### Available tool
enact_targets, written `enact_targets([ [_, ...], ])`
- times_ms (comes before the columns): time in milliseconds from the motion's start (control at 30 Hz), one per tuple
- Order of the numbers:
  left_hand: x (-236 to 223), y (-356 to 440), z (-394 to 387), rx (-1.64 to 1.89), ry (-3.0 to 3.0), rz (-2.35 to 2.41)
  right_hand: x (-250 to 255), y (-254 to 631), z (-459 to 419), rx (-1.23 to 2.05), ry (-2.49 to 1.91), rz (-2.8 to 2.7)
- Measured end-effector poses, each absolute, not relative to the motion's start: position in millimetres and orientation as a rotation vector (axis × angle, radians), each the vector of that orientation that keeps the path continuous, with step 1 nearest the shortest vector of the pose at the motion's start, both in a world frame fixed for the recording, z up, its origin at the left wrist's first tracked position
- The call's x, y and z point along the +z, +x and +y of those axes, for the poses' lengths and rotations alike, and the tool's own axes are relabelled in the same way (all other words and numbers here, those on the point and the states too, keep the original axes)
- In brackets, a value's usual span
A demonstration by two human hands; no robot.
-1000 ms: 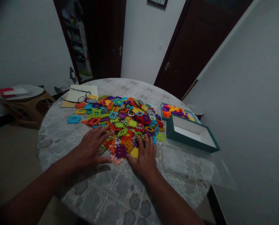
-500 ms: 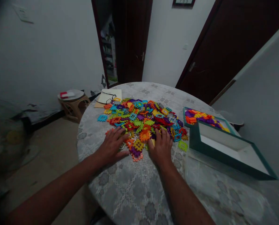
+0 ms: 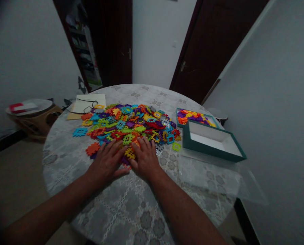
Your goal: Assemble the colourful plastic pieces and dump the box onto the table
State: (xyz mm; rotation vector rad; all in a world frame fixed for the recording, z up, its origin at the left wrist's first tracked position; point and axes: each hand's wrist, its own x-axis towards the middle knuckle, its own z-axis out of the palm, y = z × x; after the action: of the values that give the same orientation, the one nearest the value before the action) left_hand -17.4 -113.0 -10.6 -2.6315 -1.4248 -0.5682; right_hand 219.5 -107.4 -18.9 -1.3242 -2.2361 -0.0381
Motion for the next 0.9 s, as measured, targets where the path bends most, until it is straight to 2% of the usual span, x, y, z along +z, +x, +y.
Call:
enact_targets([
  [167, -12.5, -15.9, -96.7, -0.641, -2.549, -1.279, -15.7, 227.0, -100.5, -0.060, -1.335, -2.116],
  [333, 0.6, -3.5, -105.3, -0.737, -2.579, -1.119, 11.0, 226.7, -110.4, 0.037, -1.288, -2.126],
  [500, 20.7, 25.5, -104.8, -0.906, -2.589, -1.000, 63.7, 244.7, -118.1, 0.060, -1.155, -2.056],
  [633, 35.1, 58.3, -101.9, -0.983, -2.661, -0.916, 122.6, 306.4, -101.6, -0.083, -1.180, -1.959],
  [733, 32.4, 80.5, -105.5, -1.038, -2.732, -0.829, 162.6, 381.4, -67.7, -0.292, -1.428, -1.886],
  [900, 5.3, 95.5, -113.9, -1.133, -2.793, -0.651, 197.4, 522.1, -3.6, -0.403, -2.291, -1.664],
])
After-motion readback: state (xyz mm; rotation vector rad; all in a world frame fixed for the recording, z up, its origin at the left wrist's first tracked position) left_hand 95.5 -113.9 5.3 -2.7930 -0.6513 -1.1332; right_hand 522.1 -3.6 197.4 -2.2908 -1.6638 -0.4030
